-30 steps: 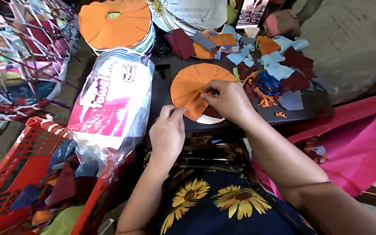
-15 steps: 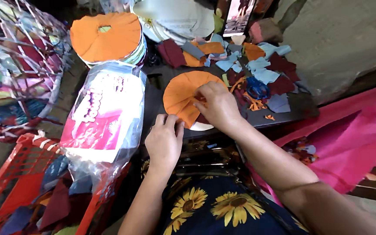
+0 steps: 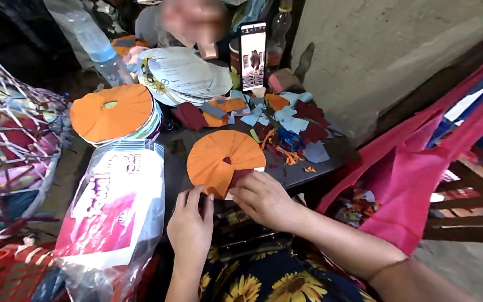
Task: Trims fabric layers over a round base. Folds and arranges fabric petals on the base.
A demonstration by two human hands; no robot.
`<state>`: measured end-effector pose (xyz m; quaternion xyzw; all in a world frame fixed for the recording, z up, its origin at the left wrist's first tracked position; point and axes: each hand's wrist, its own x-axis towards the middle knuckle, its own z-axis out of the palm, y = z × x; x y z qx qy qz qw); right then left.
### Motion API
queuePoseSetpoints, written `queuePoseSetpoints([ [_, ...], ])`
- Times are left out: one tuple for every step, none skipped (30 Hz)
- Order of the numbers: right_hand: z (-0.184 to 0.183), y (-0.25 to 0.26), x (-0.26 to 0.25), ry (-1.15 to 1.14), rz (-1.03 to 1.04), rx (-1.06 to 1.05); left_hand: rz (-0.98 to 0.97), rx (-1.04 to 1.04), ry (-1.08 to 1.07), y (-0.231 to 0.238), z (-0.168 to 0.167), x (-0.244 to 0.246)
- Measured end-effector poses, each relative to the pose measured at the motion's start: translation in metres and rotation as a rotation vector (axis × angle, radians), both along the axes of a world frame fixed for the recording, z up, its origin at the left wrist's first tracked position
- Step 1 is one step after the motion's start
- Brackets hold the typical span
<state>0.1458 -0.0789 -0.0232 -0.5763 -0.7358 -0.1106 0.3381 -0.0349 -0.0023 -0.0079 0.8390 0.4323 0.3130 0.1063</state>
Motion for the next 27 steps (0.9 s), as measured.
queuePoseSetpoints([
  [-0.004, -0.006, -0.001, -0.039, 0.019, -0.004, -0.015, -0.013, -0.046, 0.000, 0.000, -0.003],
  [-0.008, -0.010, -0.002, -0.082, 0.030, -0.005, -0.032, -0.017, -0.094, 0.001, -0.001, -0.006],
  [-0.013, -0.013, -0.002, -0.117, 0.033, -0.001, -0.057, -0.024, -0.148, 0.001, -0.002, -0.009],
  [-0.018, -0.014, -0.003, -0.146, 0.028, 0.014, -0.091, -0.038, -0.208, 0.001, -0.002, -0.011],
  [-0.021, -0.014, -0.004, -0.167, 0.019, 0.034, -0.134, -0.062, -0.277, 0.000, -0.003, -0.013],
  [-0.023, -0.014, -0.005, -0.186, 0.009, 0.053, -0.184, -0.102, -0.353, 0.000, -0.003, -0.015],
  [-0.023, -0.014, -0.008, -0.198, 0.001, 0.066, -0.240, -0.164, -0.433, -0.001, -0.002, -0.018],
  [-0.023, -0.012, -0.011, -0.204, -0.006, 0.072, -0.295, -0.241, -0.514, -0.003, -0.001, -0.020],
  [-0.022, -0.011, -0.014, -0.207, -0.012, 0.072, -0.339, -0.321, -0.588, -0.005, -0.001, -0.021],
  [-0.021, -0.009, -0.017, -0.211, -0.016, 0.069, -0.375, -0.393, -0.648, -0.006, 0.000, -0.023],
  [-0.020, -0.007, -0.020, -0.214, -0.017, 0.068, -0.399, -0.441, -0.693, -0.008, 0.000, -0.025],
  [-0.019, -0.005, -0.024, -0.216, -0.018, 0.064, -0.412, -0.467, -0.718, -0.010, 0.001, -0.026],
  [-0.017, -0.004, -0.026, -0.216, -0.022, 0.062, -0.420, -0.475, -0.726, -0.011, 0.001, -0.027],
  [-0.015, -0.002, -0.028, -0.202, -0.022, 0.061, -0.424, -0.473, -0.723, -0.014, 0.001, -0.028],
  [-0.013, -0.001, -0.029, -0.158, -0.012, 0.057, -0.429, -0.461, -0.711, -0.016, 0.001, -0.028],
  [-0.010, -0.002, -0.030, -0.067, 0.017, 0.041, -0.436, -0.442, -0.694, -0.019, 0.001, -0.028],
  [-0.006, -0.003, -0.031, 0.070, 0.068, 0.002, -0.441, -0.418, -0.669, -0.022, 0.001, -0.028],
  [0.000, -0.006, -0.032, 0.243, 0.142, -0.070, -0.442, -0.397, -0.643, -0.025, 0.002, -0.027],
  [0.007, -0.010, -0.031, 0.441, 0.235, -0.179, -0.437, -0.382, -0.614, -0.029, 0.003, -0.026],
  [0.014, -0.013, -0.030, 0.638, 0.332, -0.302, -0.433, -0.370, -0.587, -0.033, 0.005, -0.025],
  [0.019, -0.014, -0.030, 0.820, 0.417, -0.431, -0.431, -0.358, -0.563, -0.035, 0.005, -0.024],
  [0.024, -0.016, -0.029, 0.985, 0.474, -0.563, -0.434, -0.350, -0.548, -0.037, 0.005, -0.023],
  [0.027, -0.016, -0.030, 1.123, 0.494, -0.671, -0.441, -0.342, -0.537, -0.038, 0.005, -0.022],
  [0.029, -0.017, -0.030, 1.231, 0.490, -0.737, -0.444, -0.334, -0.533, -0.039, 0.005, -0.021],
  [0.029, -0.017, -0.030, 1.307, 0.479, -0.760, -0.437, -0.325, -0.528, -0.040, 0.005, -0.020],
  [0.029, -0.017, -0.029, 1.355, 0.469, -0.759, -0.424, -0.321, -0.525, -0.040, 0.005, -0.020],
  [0.030, -0.017, -0.028, 1.379, 0.458, -0.747, -0.410, -0.321, -0.525, -0.041, 0.005, -0.019],
])
